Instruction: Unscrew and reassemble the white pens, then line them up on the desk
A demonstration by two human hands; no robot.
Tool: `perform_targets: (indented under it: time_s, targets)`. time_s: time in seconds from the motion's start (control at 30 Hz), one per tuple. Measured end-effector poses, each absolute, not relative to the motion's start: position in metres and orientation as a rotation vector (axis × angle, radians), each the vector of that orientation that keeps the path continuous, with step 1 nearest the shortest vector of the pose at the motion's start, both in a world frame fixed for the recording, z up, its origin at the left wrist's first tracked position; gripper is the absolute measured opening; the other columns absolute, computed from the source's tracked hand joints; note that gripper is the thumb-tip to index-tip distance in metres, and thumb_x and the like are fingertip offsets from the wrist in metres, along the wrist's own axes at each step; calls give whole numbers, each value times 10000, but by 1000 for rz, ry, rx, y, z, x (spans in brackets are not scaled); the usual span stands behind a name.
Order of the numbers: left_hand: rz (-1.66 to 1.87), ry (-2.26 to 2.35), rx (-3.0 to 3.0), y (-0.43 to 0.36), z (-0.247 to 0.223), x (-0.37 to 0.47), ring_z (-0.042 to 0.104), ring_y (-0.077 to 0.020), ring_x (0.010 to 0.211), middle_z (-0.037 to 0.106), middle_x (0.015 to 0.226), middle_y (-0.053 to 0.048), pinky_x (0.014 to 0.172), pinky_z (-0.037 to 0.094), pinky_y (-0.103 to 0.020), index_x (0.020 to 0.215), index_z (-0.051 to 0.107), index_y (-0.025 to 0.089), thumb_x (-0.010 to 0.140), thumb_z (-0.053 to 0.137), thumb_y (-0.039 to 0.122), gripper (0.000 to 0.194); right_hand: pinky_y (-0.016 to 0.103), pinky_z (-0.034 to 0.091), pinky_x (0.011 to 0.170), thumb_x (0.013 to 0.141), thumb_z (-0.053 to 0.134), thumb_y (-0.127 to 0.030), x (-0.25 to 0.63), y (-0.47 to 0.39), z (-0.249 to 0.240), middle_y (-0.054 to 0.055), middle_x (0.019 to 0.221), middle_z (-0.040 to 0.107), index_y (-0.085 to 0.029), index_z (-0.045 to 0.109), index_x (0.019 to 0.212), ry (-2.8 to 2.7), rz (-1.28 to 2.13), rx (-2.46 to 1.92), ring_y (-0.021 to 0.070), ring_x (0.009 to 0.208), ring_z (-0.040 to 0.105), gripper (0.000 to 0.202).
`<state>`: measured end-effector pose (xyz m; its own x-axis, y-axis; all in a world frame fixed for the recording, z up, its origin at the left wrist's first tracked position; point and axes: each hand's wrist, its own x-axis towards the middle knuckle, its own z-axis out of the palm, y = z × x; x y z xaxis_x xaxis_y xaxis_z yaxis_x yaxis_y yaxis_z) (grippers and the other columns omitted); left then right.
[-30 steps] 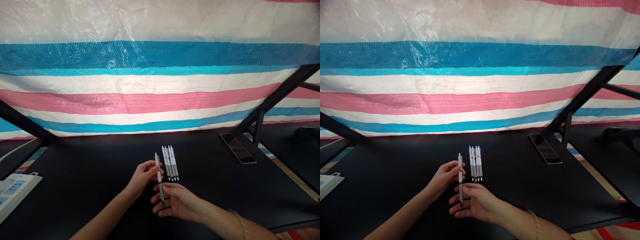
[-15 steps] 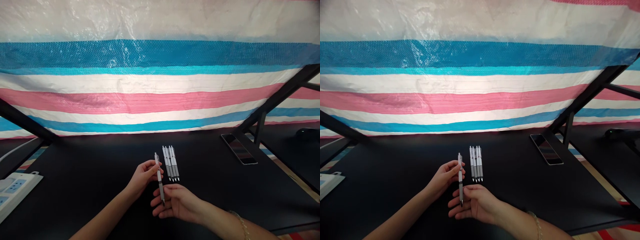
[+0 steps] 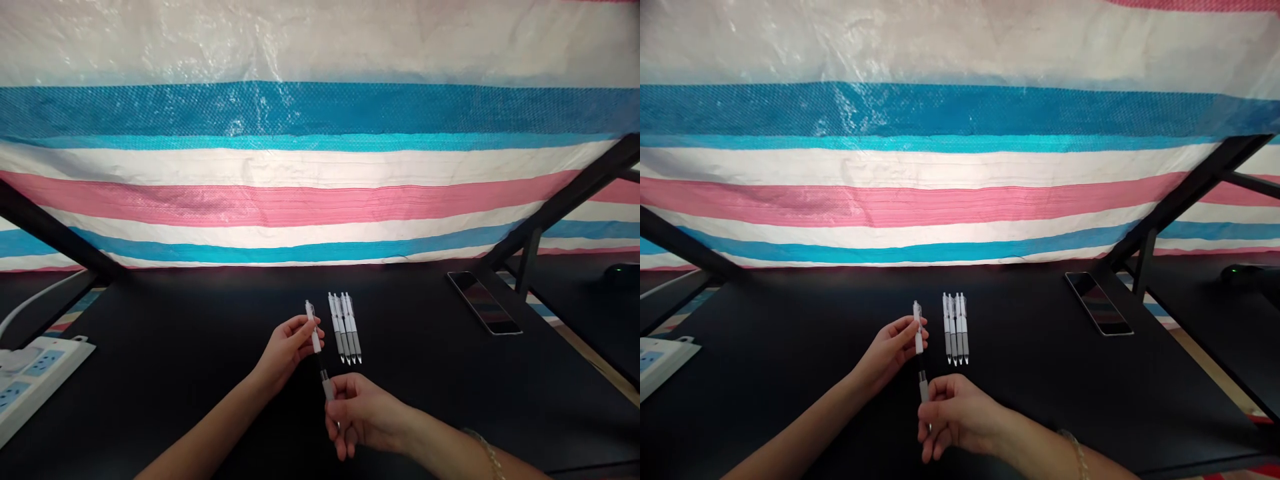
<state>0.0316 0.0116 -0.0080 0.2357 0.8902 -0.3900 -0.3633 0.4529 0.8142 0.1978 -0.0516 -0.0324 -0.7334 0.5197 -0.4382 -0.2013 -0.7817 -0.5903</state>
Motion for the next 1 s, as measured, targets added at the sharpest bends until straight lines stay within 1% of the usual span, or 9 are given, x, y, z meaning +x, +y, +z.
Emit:
perform_targets:
  time_s: [0.17, 0.37, 0.5, 0.6, 0.7, 0.9, 1.0]
  targets:
    - [1095, 1008, 601, 20, -7, 25, 634, -111, 643, 695, 730, -39, 629, 508, -198, 853, 678, 134, 685, 749, 316, 258, 156, 417, 384, 631, 755, -328, 196, -51, -31, 19, 583, 624, -151, 433, 747, -746, 2508, -866, 145, 474, 620, 386]
    - [1123, 1027, 587, 25, -6, 18, 643, -111, 651, 701, 749, -45, 617, 515, -186, 864, 675, 133, 704, 736, 304, 242, 159, 417, 383, 637, 739, -301, 196, -52, -32, 17, 584, 623, -148, 439, 737, -765, 2500, -855, 141, 464, 615, 351]
    - [1036, 1008, 629, 20, -6, 20, 656, -124, 664, 705, 751, -53, 638, 523, -205, 839, 660, 132, 717, 726, 292, 212, 154, 399, 386, 643, 735, -321, 196, -53, -31, 15, 588, 619, -146, 438, 727, -770, 2476, -859, 128, 461, 607, 354]
    - [865, 955, 734, 12, -3, 25, 666, -146, 656, 707, 744, -69, 638, 530, -236, 805, 637, 123, 711, 729, 294, 216, 151, 377, 392, 659, 721, -319, 195, -52, -30, 6, 597, 614, -141, 446, 737, -746, 2419, -881, 98, 441, 580, 336]
    - [748, 909, 837, 7, 3, 29, 672, -163, 667, 705, 748, -77, 622, 525, -244, 785, 616, 120, 719, 717, 317, 231, 155, 347, 396, 667, 717, -311, 195, -51, -29, 6, 618, 614, -141, 451, 754, -751, 2374, -897, 87, 441, 566, 328]
    - [723, 883, 889, 7, 5, 25, 677, -183, 739, 706, 802, -85, 676, 524, -268, 836, 618, 122, 752, 683, 336, 239, 179, 310, 414, 702, 701, -333, 194, -51, -26, -4, 601, 577, -134, 476, 737, -675, 2356, -900, 62, 406, 504, 303]
    - [706, 831, 859, 6, 0, 24, 678, -198, 767, 701, 827, -93, 701, 525, -288, 864, 626, 118, 773, 662, 333, 236, 196, 346, 427, 748, 655, -393, 194, -51, -29, 28, 616, 593, -104, 528, 768, -667, 2394, -837, 84, 434, 531, 317]
